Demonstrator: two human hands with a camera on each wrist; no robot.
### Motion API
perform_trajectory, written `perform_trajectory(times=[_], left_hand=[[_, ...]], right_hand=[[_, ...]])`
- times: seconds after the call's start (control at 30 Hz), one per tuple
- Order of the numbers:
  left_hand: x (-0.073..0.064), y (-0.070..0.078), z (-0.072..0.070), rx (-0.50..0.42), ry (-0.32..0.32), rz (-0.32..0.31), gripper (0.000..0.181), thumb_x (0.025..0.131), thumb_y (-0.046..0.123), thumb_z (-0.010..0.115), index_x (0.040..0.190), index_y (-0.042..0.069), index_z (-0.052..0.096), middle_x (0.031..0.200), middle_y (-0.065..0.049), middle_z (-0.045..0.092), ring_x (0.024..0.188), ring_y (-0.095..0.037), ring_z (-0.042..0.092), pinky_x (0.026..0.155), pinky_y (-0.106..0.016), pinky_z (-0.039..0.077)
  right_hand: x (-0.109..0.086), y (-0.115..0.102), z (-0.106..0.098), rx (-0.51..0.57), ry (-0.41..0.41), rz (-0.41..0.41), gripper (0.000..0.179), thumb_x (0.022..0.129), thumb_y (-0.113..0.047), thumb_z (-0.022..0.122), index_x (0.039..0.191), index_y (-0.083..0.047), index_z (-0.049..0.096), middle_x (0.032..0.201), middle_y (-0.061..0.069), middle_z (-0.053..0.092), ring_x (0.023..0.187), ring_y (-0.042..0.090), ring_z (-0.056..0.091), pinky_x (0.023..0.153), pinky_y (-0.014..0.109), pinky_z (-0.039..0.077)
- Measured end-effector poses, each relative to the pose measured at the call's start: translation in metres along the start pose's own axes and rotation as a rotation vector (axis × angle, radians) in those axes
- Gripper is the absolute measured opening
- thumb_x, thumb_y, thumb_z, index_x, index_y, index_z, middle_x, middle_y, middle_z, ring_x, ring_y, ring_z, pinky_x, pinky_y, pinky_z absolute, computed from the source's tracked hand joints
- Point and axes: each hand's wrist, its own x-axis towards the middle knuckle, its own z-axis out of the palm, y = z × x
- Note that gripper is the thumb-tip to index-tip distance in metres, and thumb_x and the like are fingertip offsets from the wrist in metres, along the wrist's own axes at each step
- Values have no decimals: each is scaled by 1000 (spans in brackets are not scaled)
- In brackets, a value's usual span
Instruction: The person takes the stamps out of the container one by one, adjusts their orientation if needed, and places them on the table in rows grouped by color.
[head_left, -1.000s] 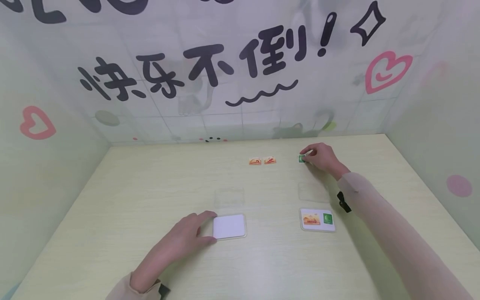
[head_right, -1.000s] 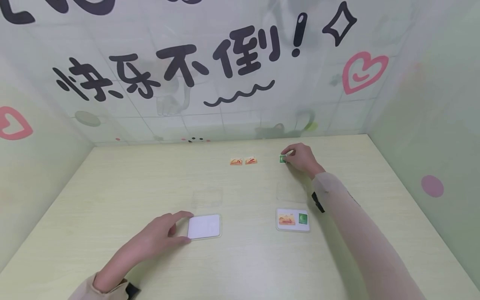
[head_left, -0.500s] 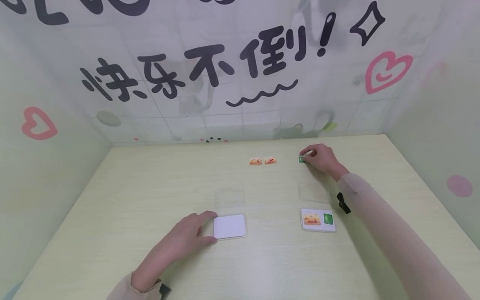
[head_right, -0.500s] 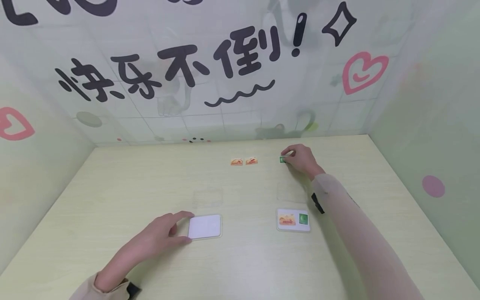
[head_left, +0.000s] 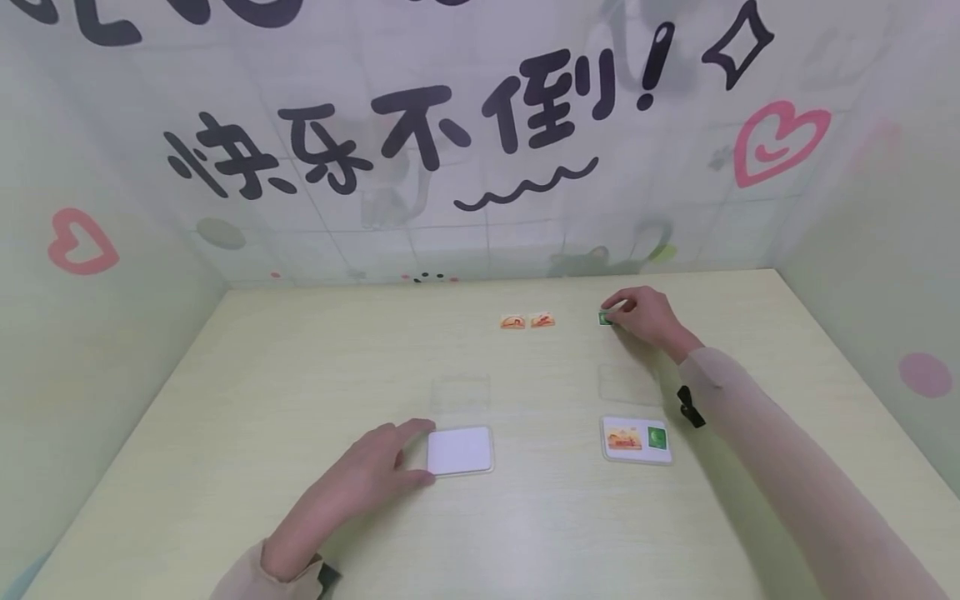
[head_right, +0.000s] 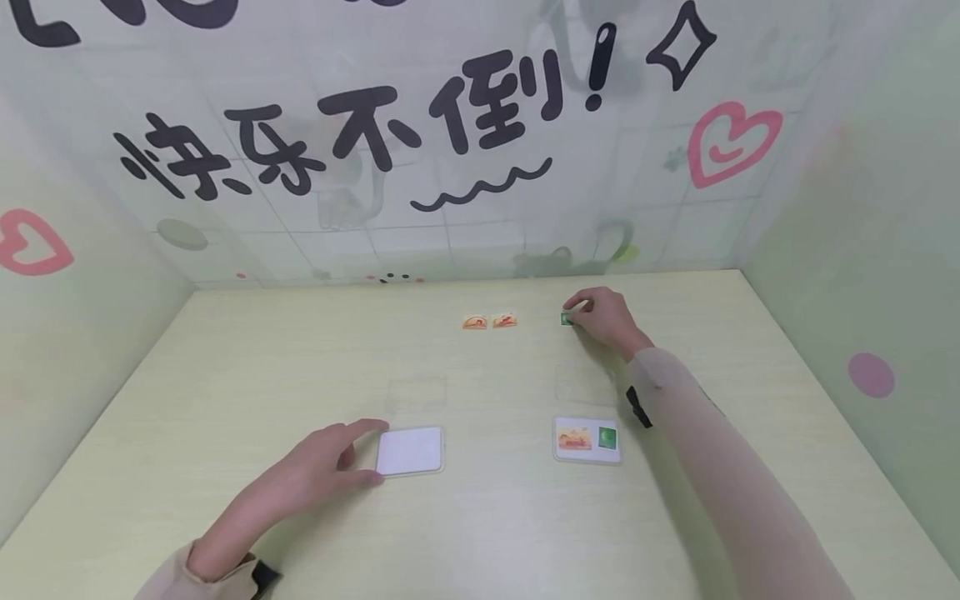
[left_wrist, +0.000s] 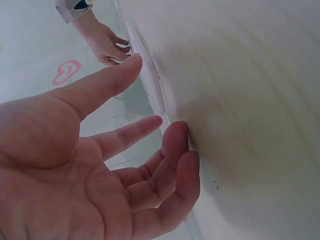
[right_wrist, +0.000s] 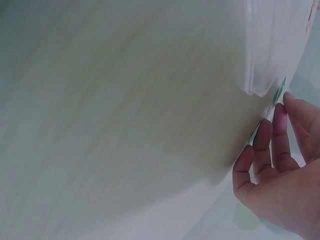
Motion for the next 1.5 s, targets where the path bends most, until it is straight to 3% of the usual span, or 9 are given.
perform_trajectory(times=[0.17, 0.4, 0.77, 1.13, 1.5], left_hand=[[-2, 3, -1, -6, 17, 8, 66, 88, 21, 86, 147, 12, 59, 82, -3, 50, 76, -18, 43, 64, -30, 36], [-3, 14, 1, -60, 68, 71, 66, 88, 16, 87, 146, 6, 59, 88, -3, 57, 75, -15, 47, 64, -27, 42], [0, 25, 13, -185, 63, 178, 63, 89, 12, 85, 145, 3, 59, 90, -3, 59, 74, -15, 53, 62, -24, 46], [6, 46, 28, -212, -2, 246, 64, 89, 14, 86, 145, 3, 58, 92, -5, 60, 73, -15, 51, 63, -25, 45], [12, 61, 35, -203, -51, 268, 62, 92, 15, 82, 147, 2, 56, 95, -4, 61, 74, -12, 55, 69, -26, 48]], right_hand=[[-1, 0, -2, 3, -2, 8, 25, 103, -13, 68, 122, 2, 73, 111, 25, 71, 90, 29, 60, 72, 32, 46], [-6, 0, -4, 0, -20, 24, 26, 103, -13, 68, 124, 2, 72, 117, 26, 68, 100, 35, 58, 77, 35, 44], [-13, -1, -2, -6, -18, 10, 25, 103, -13, 68, 122, 2, 73, 113, 25, 69, 98, 33, 58, 77, 35, 43], [-23, -5, -4, -1, -2, 10, 24, 103, -13, 69, 122, 2, 74, 112, 24, 69, 102, 35, 58, 79, 38, 42], [-30, -7, -6, 0, -10, 16, 25, 103, -13, 67, 124, 2, 72, 116, 25, 69, 104, 36, 60, 80, 37, 45]])
